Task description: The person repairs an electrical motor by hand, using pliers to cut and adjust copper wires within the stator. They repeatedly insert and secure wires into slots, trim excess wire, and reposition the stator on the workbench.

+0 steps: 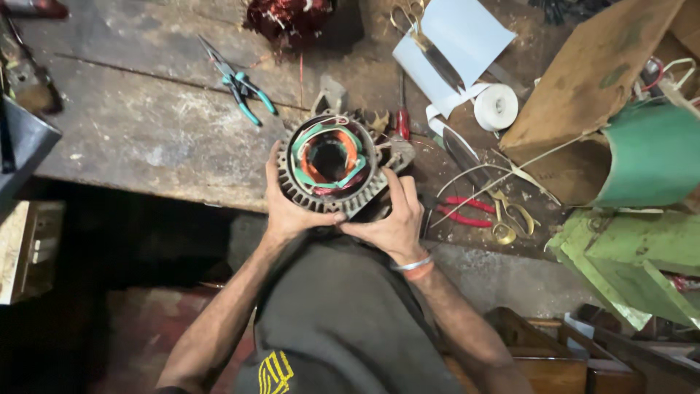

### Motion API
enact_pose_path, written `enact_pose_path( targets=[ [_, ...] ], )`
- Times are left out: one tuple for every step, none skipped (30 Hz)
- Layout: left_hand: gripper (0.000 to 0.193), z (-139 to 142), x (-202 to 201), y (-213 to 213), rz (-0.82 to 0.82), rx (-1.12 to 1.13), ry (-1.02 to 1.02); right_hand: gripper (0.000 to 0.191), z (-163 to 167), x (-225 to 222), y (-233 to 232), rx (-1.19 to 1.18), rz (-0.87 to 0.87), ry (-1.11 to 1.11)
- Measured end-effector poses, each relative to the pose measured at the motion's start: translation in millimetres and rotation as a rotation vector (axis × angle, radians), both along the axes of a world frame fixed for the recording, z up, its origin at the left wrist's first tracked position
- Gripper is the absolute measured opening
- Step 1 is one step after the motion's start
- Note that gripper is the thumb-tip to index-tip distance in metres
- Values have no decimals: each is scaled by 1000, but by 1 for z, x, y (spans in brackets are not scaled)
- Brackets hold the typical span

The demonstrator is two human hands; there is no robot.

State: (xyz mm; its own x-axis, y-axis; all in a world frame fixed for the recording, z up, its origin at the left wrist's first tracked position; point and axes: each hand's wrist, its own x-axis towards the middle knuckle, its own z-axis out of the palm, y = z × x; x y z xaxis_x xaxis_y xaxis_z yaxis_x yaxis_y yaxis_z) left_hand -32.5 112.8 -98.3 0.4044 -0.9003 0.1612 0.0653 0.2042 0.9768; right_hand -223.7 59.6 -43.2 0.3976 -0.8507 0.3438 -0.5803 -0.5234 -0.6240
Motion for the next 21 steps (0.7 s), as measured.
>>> enact_pose_path(
  targets=[
    [147, 0, 5, 0, -7, 17, 61, 99, 7, 6, -3, 32, 5, 17],
    [144, 1, 10, 0, -16, 33, 123, 99, 15, 12, -6, 63, 8, 34],
    [141, 0, 15, 0, -26, 49, 186, 98, 23, 18, -9, 24, 23, 59],
    [134, -1, 19, -1, -17, 28, 217, 97, 31, 26, -11, -9, 42, 85],
    [128, -1, 23, 0, -5, 12, 247, 96, 38, 34, -12, -36, 63, 109],
    [122, -2, 28, 0, 6, -6, 276, 96, 45, 43, -12, -38, 71, 108],
    [120, -2, 33, -2, 15, 3, 303, 96, 52, 51, -15, -48, 76, 108],
    [117, -3, 36, -5, 28, 11, 334, 95, 59, 58, -18, -59, 85, 111],
    [114, -2, 40, -6, 46, 24, 362, 95, 64, 65, -21, -34, 67, 144],
    [110, 0, 45, -10, 44, 48, 383, 95, 70, 72, -26, -15, 50, 179],
    [106, 2, 51, -15, 45, 70, 404, 94, 74, 79, -31, 3, 36, 214],
    [101, 4, 56, -17, 49, 95, 426, 94, 77, 85, -34, -25, 32, 208],
    [99, 5, 61, -19, 35, 104, 459, 94, 79, 91, -37, -51, 30, 202],
    [96, 8, 65, -21, 24, 108, 492, 94, 81, 96, -41, -81, 30, 197],
    [94, 10, 69, -24, 11, 110, 522, 96, 81, 100, -43, -93, 32, 187],
    [93, 12, 73, -25, 12, 107, 522, 98, 81, 104, -43, -99, 32, 179],
    [92, 13, 75, -26, 12, 107, 527, 100, 81, 106, -43, -102, 31, 178],
    [92, 14, 77, -27, 11, 105, 532, 106, 80, 108, -42, -61, 14, 159],
    [91, 15, 78, -28, 19, 121, 557, 112, 79, 110, -40, -24, -4, 138],
    [90, 16, 80, -29, 23, 133, 579, 118, 78, 112, -41, 8, -25, 114],
    [88, 16, 81, -30, 24, 143, 597, 110, 77, 112, -42, -66, 4, 122]
  ],
)
